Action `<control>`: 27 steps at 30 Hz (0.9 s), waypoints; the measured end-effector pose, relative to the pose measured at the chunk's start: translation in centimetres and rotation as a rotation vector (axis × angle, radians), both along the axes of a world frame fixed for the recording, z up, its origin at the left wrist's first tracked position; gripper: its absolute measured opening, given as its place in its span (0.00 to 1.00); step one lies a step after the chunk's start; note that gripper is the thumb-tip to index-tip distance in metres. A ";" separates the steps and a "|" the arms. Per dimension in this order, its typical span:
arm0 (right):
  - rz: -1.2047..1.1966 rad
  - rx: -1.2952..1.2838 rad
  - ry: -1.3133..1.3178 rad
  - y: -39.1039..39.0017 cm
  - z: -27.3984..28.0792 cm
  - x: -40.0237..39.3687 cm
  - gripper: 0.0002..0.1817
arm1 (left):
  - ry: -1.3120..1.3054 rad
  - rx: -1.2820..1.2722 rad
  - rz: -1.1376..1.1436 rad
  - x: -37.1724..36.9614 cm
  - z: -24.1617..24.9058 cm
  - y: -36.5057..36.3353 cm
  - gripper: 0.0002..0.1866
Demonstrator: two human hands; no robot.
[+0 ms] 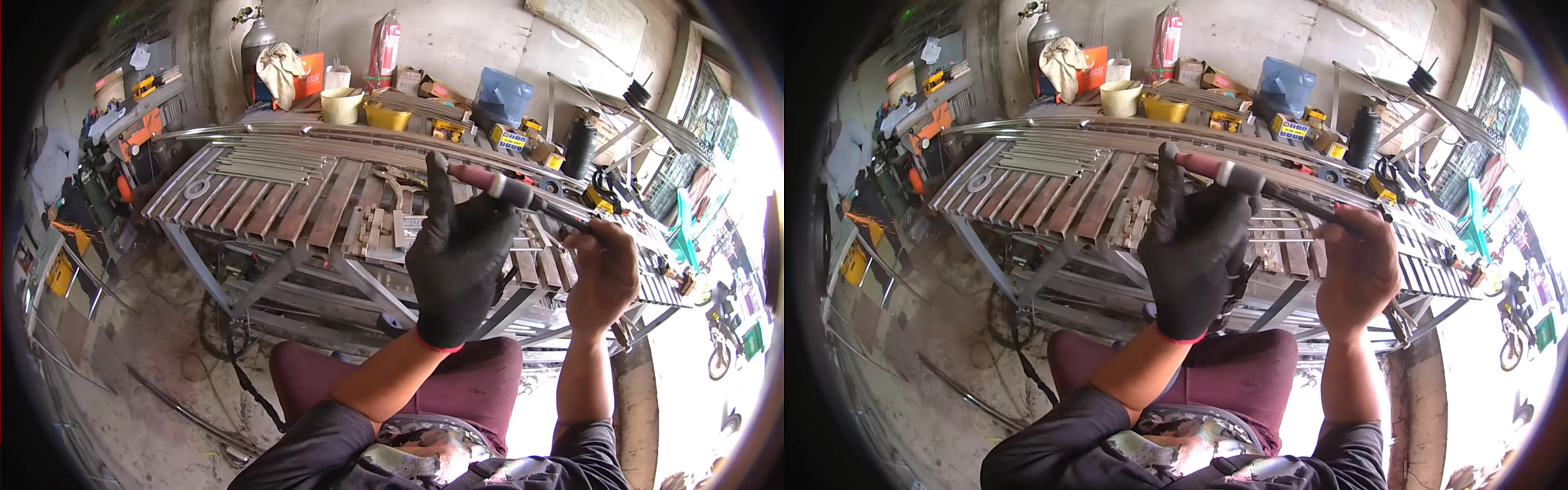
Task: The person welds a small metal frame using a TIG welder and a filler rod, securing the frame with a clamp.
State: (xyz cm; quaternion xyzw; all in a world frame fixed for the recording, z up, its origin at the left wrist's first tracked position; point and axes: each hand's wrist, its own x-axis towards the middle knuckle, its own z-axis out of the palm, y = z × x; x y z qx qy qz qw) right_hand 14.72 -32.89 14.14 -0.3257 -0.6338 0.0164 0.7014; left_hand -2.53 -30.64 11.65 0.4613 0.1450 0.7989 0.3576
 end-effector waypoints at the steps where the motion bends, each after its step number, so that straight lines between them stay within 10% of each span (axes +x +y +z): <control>1: -0.036 -0.045 -0.038 0.3 0.7 -0.3 0.10 | -0.092 -0.122 -0.206 -1.0 0.1 0.1 0.45; 8: -0.094 -0.151 -0.237 3.5 3.1 -2.6 0.08 | -0.501 -0.114 -0.341 -0.7 -1.9 3.4 0.54; 17: -0.007 -0.146 -0.106 3.5 0.8 -2.5 0.07 | -0.346 -0.090 -0.115 -2.5 -0.8 1.7 0.56; 27: -0.048 -0.092 -0.085 3.0 -0.8 -2.7 0.06 | -0.549 0.008 -0.435 -3.3 -1.4 1.3 0.57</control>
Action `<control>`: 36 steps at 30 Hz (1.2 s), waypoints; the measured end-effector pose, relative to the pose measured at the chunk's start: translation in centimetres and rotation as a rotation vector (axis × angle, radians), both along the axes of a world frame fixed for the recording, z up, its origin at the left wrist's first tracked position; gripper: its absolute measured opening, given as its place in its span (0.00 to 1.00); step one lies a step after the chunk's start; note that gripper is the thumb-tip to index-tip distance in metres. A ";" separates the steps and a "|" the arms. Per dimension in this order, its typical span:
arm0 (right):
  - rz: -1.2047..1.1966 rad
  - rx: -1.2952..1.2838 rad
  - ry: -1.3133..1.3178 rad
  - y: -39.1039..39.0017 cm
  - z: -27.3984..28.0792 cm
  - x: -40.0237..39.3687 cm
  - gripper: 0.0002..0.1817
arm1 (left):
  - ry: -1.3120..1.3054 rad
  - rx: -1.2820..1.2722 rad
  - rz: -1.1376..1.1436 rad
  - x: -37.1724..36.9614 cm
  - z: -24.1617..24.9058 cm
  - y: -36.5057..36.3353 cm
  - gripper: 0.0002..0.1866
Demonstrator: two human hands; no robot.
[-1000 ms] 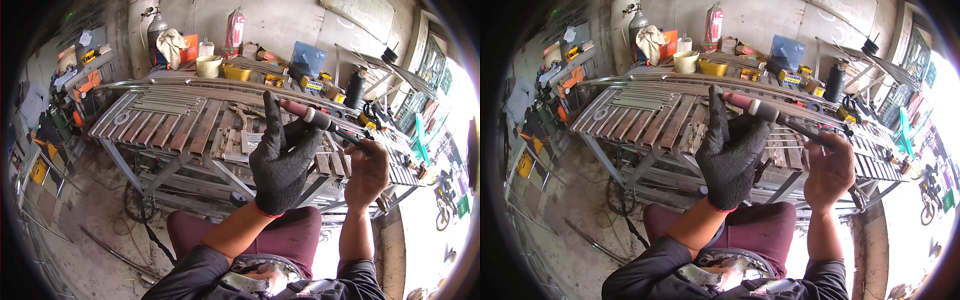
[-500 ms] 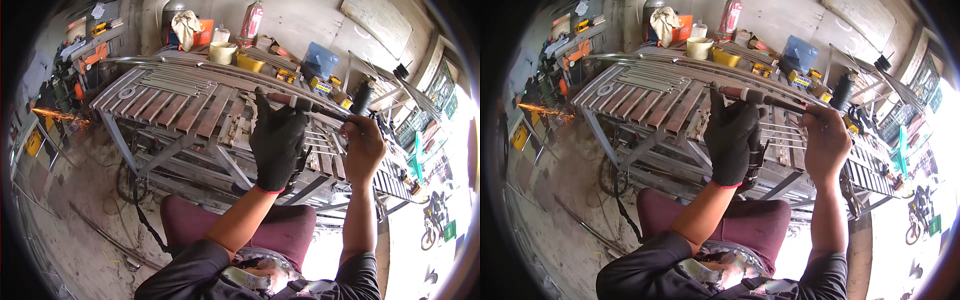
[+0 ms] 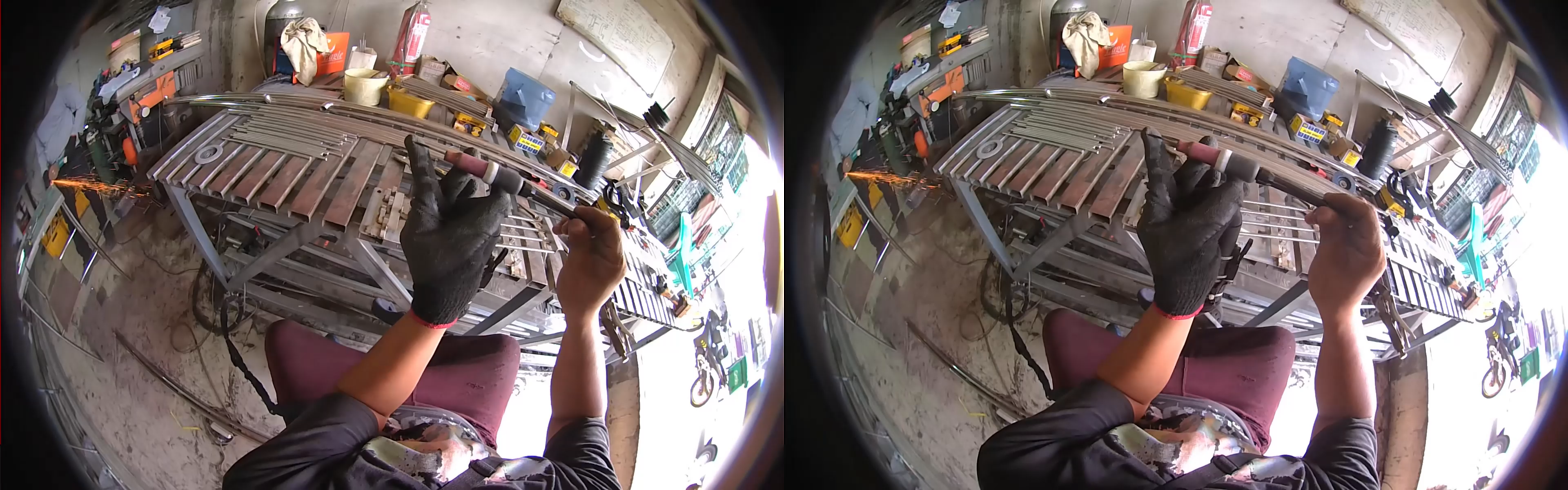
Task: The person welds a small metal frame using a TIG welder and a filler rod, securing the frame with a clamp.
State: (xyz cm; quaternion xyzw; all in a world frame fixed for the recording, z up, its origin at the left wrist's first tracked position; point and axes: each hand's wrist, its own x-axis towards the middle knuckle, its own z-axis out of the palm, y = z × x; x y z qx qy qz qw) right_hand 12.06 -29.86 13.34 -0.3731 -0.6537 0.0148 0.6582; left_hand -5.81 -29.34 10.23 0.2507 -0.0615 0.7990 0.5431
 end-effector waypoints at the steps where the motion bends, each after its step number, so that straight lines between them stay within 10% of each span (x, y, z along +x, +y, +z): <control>1: -0.068 0.002 -0.038 0.0 -0.1 0.1 0.06 | -0.005 0.004 -0.003 0.1 -0.1 0.0 0.57; 11: -0.135 0.548 -0.315 -1.1 0.2 0.8 0.11 | 0.265 -0.018 0.026 -0.5 0.5 -0.8 0.61; 36: -0.015 0.717 -0.362 -1.4 0.6 2.0 0.10 | 0.303 0.027 0.074 0.3 1.4 -1.5 0.60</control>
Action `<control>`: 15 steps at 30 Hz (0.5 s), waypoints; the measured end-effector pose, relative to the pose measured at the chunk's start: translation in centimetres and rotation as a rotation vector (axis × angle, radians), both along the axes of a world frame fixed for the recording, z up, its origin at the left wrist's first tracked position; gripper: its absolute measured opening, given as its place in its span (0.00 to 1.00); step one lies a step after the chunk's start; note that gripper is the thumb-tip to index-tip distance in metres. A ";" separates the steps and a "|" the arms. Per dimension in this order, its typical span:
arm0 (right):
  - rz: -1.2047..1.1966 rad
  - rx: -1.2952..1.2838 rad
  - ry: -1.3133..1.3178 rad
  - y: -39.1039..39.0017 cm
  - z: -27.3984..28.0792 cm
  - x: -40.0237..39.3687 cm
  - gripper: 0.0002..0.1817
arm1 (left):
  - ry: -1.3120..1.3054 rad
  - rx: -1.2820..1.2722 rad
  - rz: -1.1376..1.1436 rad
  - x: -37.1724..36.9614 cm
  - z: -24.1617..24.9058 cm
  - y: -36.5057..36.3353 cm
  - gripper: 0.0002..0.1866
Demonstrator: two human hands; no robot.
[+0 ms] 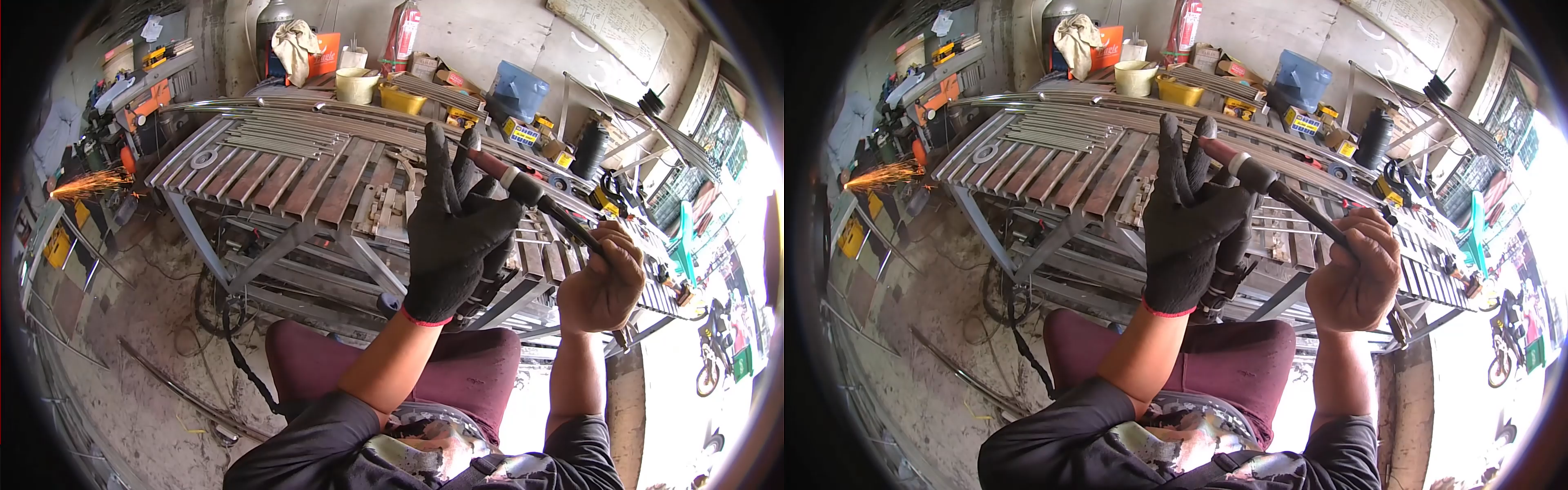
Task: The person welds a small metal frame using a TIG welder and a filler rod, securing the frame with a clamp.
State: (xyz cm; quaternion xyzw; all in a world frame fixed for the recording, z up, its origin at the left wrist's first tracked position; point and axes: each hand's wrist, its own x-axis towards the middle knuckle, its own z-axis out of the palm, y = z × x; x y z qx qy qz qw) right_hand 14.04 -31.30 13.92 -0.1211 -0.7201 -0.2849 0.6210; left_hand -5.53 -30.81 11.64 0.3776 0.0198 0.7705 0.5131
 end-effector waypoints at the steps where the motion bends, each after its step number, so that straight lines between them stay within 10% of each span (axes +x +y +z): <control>1: 0.003 0.000 0.002 0.0 0.0 0.0 0.10 | 0.021 -0.025 0.001 -0.2 0.2 -0.2 0.60; 15: -0.126 0.004 0.066 0.4 -0.2 -0.6 0.11 | -0.123 -0.041 -0.035 0.3 -0.1 -1.6 0.53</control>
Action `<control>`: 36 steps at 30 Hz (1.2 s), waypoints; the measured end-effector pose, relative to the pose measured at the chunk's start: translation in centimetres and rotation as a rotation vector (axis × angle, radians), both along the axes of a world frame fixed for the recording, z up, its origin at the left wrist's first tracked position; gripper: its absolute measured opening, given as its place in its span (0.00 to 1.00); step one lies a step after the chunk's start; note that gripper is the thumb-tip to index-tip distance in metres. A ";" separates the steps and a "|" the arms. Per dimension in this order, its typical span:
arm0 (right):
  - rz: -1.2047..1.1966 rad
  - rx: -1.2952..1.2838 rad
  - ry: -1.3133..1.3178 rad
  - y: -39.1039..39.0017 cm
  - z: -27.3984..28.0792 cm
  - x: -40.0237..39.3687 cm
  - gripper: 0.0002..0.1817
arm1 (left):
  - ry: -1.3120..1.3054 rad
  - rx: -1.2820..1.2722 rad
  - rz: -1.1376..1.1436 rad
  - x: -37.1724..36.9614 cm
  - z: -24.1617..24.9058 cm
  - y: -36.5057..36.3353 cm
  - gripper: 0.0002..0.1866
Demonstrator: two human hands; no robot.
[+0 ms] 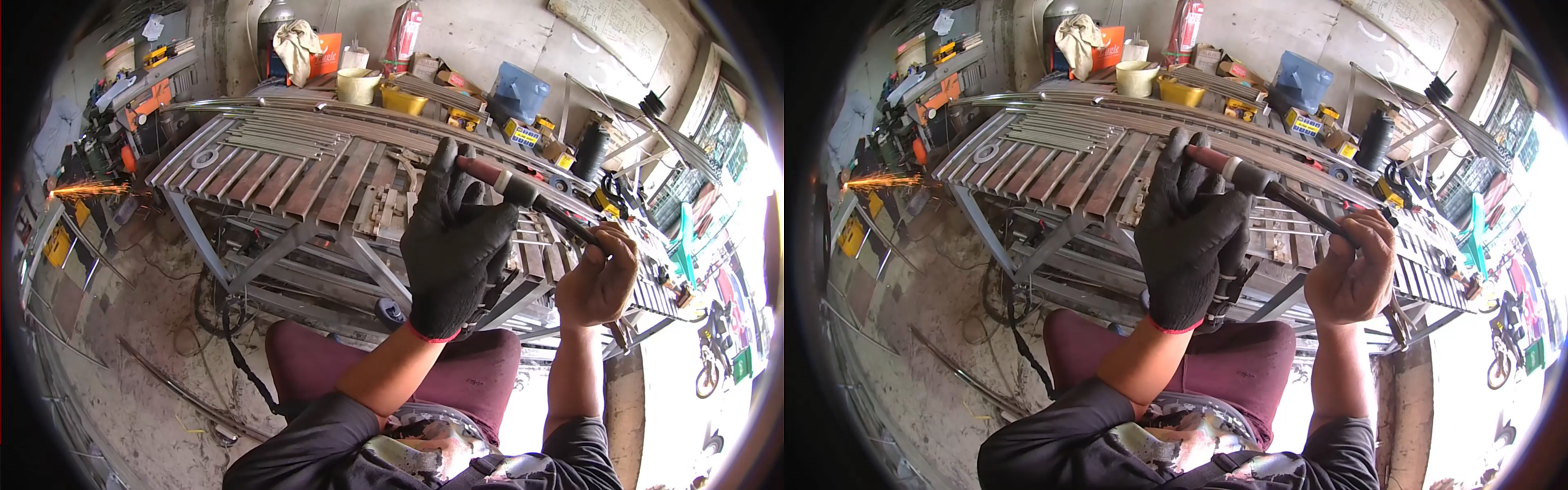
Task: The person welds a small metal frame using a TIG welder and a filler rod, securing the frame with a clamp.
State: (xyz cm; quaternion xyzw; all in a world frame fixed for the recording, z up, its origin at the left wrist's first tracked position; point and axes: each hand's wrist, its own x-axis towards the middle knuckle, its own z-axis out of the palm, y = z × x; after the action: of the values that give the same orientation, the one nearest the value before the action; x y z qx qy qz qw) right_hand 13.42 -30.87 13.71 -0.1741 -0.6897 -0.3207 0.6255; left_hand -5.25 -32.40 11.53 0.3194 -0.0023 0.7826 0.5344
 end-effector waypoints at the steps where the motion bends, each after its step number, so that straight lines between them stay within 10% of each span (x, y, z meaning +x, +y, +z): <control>1: -0.022 -0.010 -0.004 -0.2 0.1 0.0 0.11 | 0.013 -0.009 0.028 0.0 0.1 -0.3 0.53; 9: -0.241 -0.359 -0.078 -0.3 2.7 -1.3 0.08 | -0.056 -0.132 -0.036 1.1 -2.9 4.3 0.38; 36: -0.105 -0.450 -0.083 -1.0 2.7 -1.8 0.03 | 0.041 -0.061 0.313 1.7 -1.7 1.8 0.49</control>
State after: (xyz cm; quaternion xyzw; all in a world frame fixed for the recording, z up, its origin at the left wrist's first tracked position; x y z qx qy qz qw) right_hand 11.60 -31.84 16.39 -0.3313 -0.7590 -0.1978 0.5244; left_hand -3.51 -30.57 9.83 0.3154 0.0823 0.8494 0.4151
